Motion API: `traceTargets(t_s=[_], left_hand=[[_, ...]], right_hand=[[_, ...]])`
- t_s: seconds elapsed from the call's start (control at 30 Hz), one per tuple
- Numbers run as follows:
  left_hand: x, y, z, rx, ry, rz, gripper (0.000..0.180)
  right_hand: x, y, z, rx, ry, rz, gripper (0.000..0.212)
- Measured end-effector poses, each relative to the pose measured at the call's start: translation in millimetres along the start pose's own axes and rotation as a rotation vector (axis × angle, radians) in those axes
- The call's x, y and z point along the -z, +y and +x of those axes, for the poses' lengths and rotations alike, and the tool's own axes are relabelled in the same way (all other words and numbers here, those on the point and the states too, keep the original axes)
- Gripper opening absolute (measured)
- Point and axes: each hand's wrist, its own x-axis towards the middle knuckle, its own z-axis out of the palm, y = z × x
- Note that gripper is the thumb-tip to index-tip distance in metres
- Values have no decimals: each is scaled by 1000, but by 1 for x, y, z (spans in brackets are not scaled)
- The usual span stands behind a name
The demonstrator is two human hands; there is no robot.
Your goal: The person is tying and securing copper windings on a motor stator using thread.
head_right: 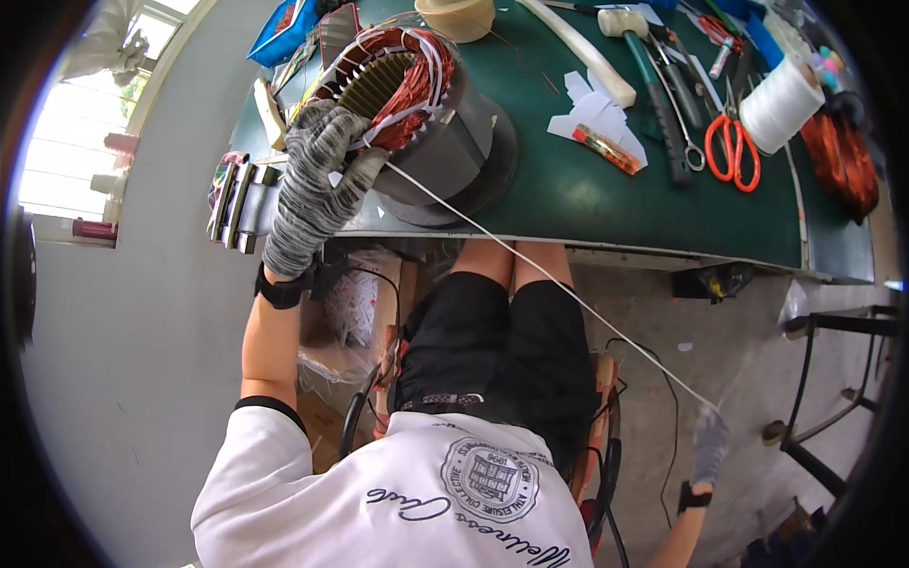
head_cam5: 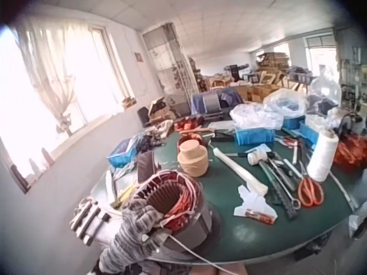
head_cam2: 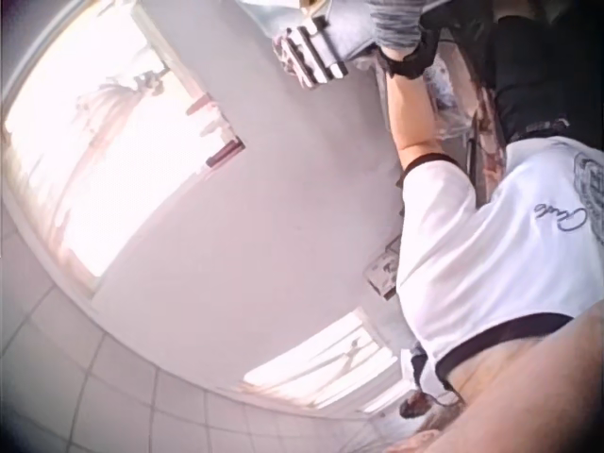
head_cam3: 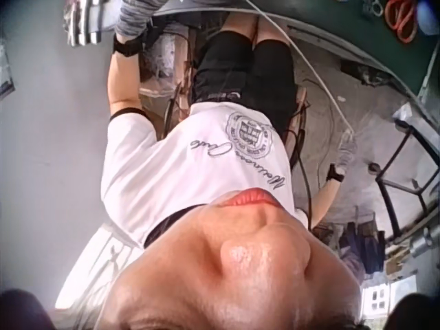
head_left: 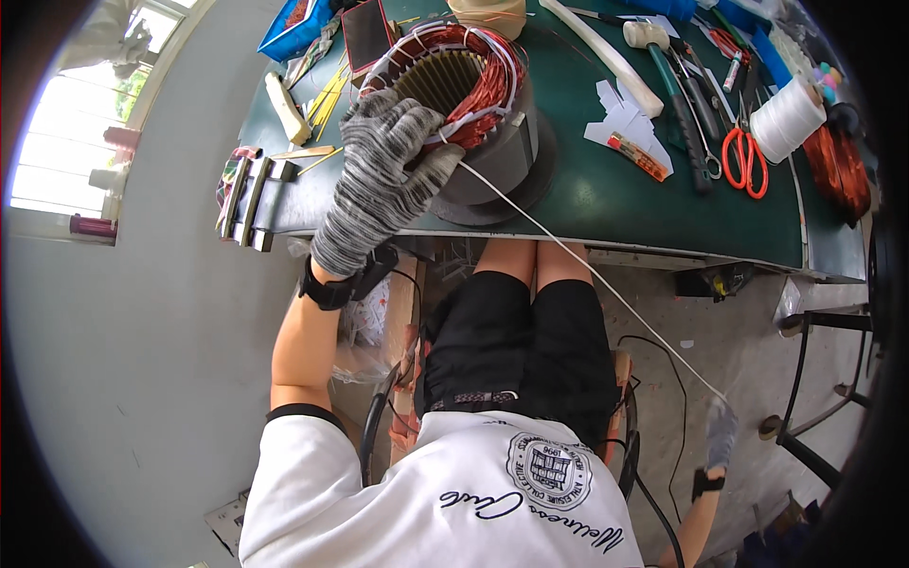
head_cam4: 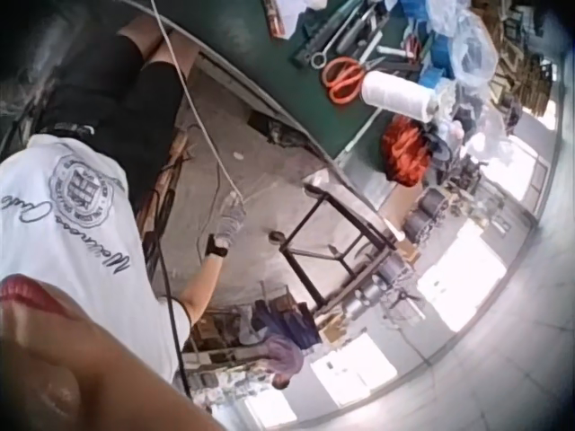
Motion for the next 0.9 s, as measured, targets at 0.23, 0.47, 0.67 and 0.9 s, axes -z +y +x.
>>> traceTargets(t_s=[0.23,0.47,0.67,0.9], left_hand=[[25,-13,19,-50,-240,141,39],[23,-11,27,-33,-239,108,61],[22,-16,40,-229,-420,117,58],[14,11,10,49,41,387,91]], right_hand=[[36,-357,196,706,-222,627,34],[16,-447,252,590,421,567,34],[-17,-480,270,720,626,576,44],[48,-502,299,879,303,1118,26]])
